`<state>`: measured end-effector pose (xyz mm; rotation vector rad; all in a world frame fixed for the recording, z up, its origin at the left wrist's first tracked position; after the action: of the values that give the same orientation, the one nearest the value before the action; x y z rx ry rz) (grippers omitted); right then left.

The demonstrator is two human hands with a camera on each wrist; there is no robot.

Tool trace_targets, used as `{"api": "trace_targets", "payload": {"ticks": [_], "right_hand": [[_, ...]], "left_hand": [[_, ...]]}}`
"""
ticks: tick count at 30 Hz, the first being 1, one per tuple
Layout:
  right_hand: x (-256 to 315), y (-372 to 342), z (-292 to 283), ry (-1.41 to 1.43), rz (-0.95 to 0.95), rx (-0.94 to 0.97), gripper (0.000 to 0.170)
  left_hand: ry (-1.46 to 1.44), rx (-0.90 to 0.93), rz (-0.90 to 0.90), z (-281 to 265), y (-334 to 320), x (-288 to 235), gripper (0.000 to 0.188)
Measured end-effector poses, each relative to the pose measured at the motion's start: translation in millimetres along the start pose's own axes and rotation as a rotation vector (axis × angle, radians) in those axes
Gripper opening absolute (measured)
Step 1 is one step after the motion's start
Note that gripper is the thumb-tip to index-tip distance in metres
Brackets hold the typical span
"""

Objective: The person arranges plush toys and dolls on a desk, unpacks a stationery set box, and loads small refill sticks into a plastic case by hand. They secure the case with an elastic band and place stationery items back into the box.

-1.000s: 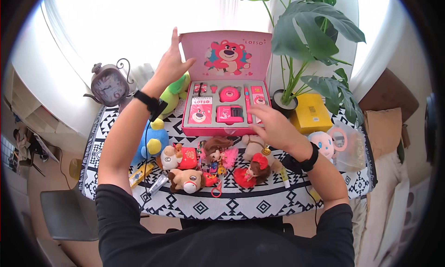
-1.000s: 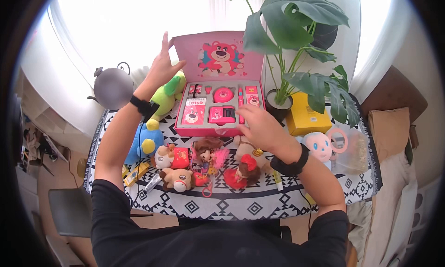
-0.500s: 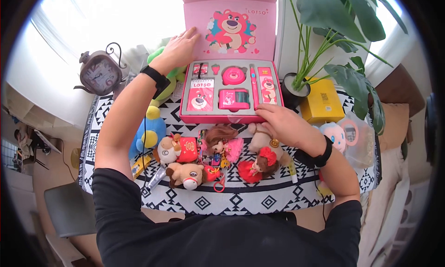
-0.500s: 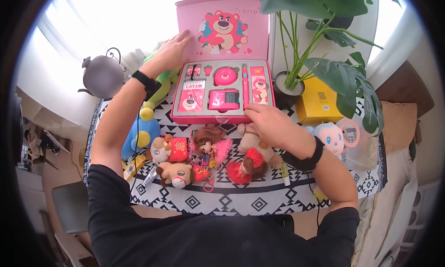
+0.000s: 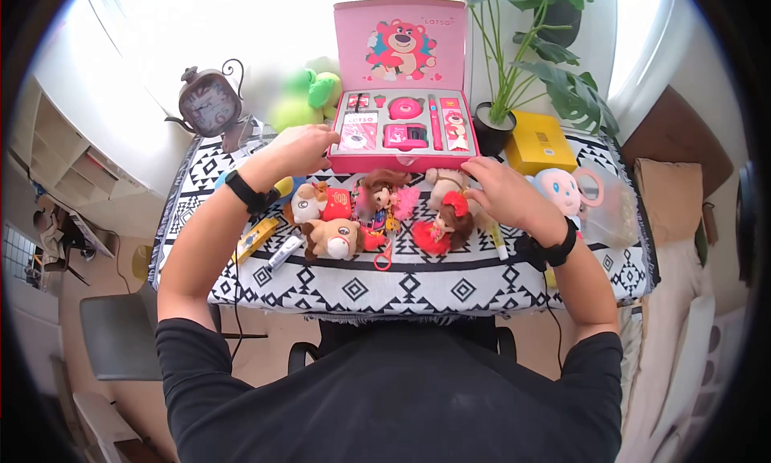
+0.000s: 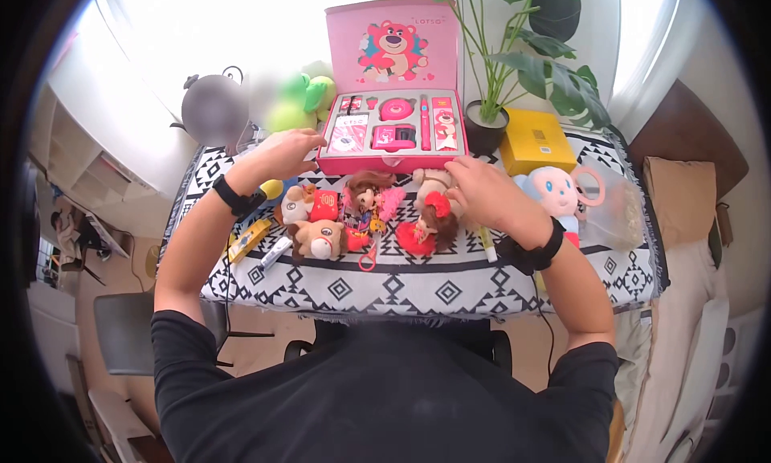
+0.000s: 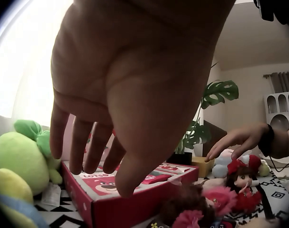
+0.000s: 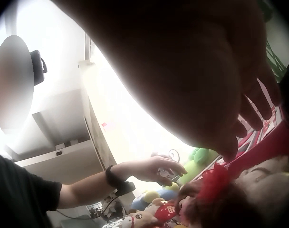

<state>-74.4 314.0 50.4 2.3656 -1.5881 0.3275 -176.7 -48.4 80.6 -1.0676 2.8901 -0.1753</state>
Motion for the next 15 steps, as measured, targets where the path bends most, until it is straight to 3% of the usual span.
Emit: {"api": "trace_targets", "payload": {"ticks": [4, 10, 14, 15], "right_hand": [[9, -30, -4, -0.004, 0.051, 0.035, 0.057], [-1, -68, -5, 0.03, 0.027, -0.135, 0.056], [-6, -80, 2, 0.051, 0.043, -0.186, 0.055], [-5, -82, 4, 0.048, 0.037, -0.184, 0.055]], "left_hand": [[-0.022, 0.001, -0.024, 23, -11, -4, 0.061], [-0.039, 0.024, -0.019, 52, 2, -1, 0.069], [-0.03, -0.028, 0.006, 68, 8, -1, 0.07], [-0.02, -0.069, 0.04, 70, 8, -3, 0.061]]}}
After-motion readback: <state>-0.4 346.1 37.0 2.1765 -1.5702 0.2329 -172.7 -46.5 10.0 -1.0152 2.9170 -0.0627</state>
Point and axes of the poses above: each hand's wrist, its own y-axis towards the middle knuckle, its own z-axis out of the palm, x = y × z, the point moved 7 cm from there along y, towards the middle knuckle, and after that the axes turned 11 degrees about z, right-handed, at the moved point
